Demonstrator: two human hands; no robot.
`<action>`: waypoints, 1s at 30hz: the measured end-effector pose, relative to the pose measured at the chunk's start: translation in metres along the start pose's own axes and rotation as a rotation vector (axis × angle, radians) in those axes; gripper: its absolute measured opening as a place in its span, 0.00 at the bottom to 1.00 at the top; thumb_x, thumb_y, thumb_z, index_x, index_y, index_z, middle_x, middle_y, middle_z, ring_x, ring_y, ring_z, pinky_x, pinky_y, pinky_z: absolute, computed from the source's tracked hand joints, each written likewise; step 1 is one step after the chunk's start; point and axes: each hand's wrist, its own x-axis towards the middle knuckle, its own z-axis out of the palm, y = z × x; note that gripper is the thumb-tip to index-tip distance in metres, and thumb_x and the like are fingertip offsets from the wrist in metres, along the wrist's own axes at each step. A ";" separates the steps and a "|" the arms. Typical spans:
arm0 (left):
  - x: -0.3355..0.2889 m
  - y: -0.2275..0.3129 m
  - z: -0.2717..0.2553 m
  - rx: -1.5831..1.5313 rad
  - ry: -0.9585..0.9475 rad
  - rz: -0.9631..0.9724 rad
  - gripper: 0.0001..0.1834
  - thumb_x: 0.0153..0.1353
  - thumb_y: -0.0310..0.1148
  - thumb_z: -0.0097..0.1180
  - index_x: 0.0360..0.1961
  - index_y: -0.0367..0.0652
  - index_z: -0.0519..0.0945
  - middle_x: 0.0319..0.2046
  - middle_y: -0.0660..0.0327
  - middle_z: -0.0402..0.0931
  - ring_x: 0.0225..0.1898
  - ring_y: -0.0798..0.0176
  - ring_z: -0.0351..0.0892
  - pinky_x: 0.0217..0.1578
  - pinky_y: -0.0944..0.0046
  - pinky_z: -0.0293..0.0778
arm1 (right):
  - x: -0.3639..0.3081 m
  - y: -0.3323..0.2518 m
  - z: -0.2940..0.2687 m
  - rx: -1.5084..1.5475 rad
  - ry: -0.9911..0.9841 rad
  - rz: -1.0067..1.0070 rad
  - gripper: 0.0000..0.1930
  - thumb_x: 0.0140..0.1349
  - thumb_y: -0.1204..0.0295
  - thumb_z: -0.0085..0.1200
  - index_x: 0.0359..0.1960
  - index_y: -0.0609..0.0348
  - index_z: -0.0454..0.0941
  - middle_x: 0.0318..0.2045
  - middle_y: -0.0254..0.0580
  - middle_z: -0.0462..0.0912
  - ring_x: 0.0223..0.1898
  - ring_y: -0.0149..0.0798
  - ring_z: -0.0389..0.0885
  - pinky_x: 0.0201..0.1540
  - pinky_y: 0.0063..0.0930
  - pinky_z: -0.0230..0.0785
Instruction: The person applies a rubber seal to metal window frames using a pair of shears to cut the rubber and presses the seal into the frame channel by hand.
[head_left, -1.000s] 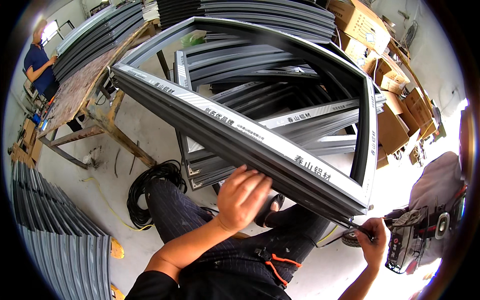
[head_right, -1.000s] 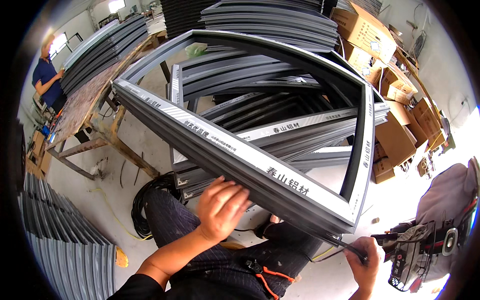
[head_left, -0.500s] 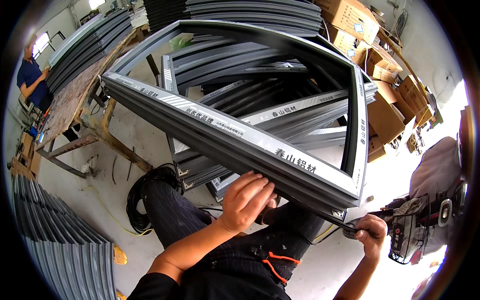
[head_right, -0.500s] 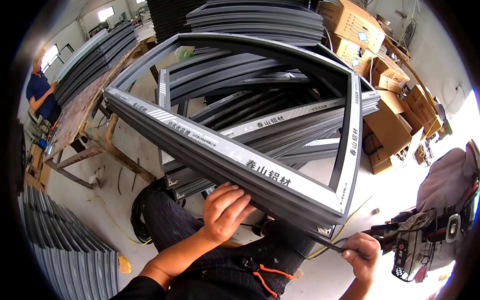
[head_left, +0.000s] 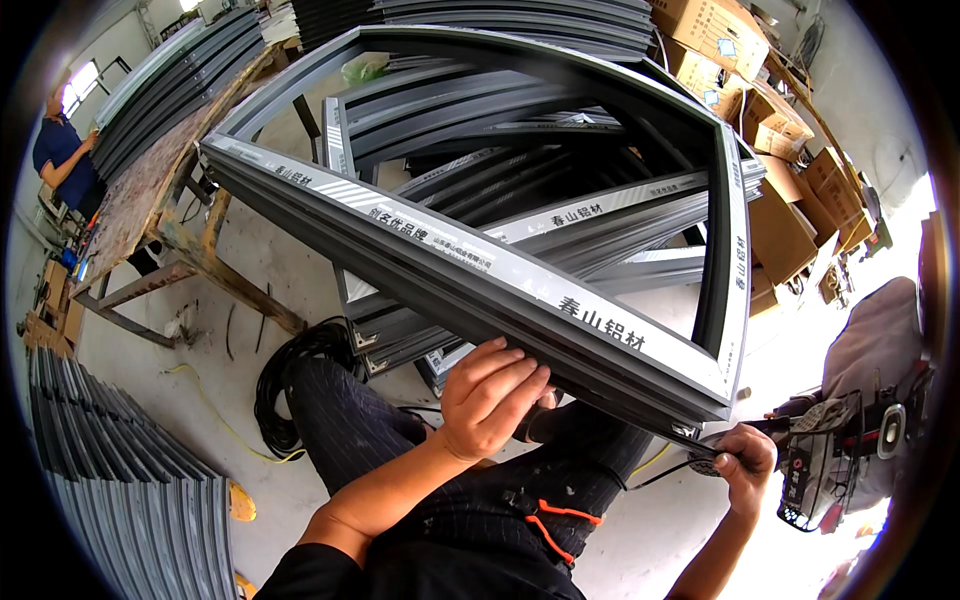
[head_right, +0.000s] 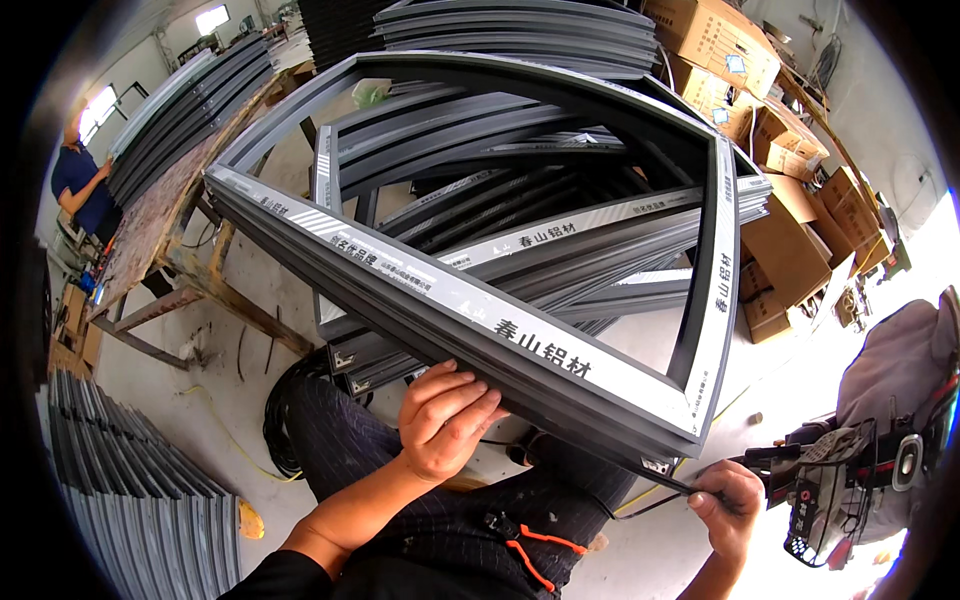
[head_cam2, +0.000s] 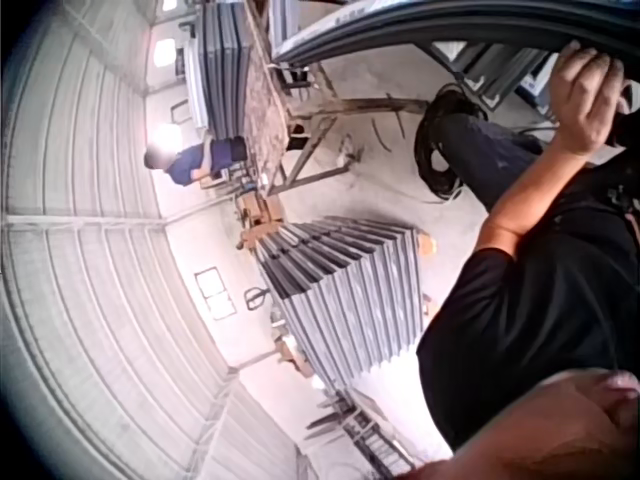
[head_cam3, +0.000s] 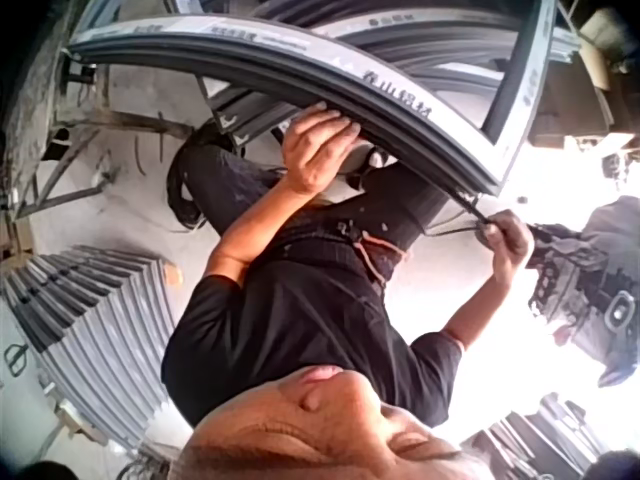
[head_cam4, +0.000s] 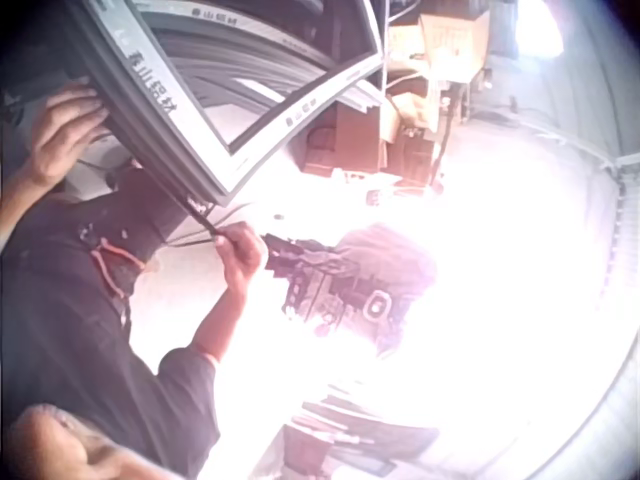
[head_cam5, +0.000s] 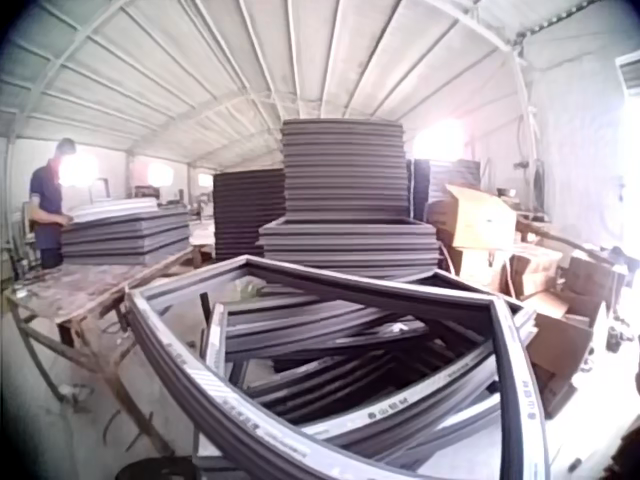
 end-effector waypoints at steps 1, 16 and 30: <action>0.001 -0.001 -0.001 -0.007 -0.006 0.011 0.09 0.53 0.33 0.66 0.35 0.42 0.84 0.36 0.64 0.77 0.43 0.63 0.77 0.47 0.58 0.78 | 0.000 0.001 0.000 0.008 -0.003 -0.008 0.15 0.44 0.68 0.67 0.19 0.68 0.75 0.18 0.39 0.73 0.20 0.31 0.69 0.23 0.23 0.57; 0.000 0.033 0.015 -0.122 -0.047 0.024 0.15 0.45 0.28 0.68 0.38 0.44 0.84 0.39 0.65 0.77 0.44 0.61 0.76 0.49 0.58 0.73 | -0.005 0.004 -0.004 -0.091 -0.066 0.033 0.08 0.38 0.78 0.65 0.22 0.68 0.79 0.19 0.40 0.76 0.21 0.31 0.72 0.24 0.23 0.61; -0.001 0.062 0.039 -0.182 -0.054 0.042 0.11 0.50 0.28 0.63 0.37 0.43 0.84 0.38 0.64 0.79 0.44 0.63 0.77 0.47 0.60 0.74 | -0.005 -0.012 0.005 -0.249 -0.030 -0.056 0.10 0.39 0.83 0.65 0.27 0.64 0.82 0.20 0.36 0.76 0.21 0.28 0.73 0.24 0.20 0.62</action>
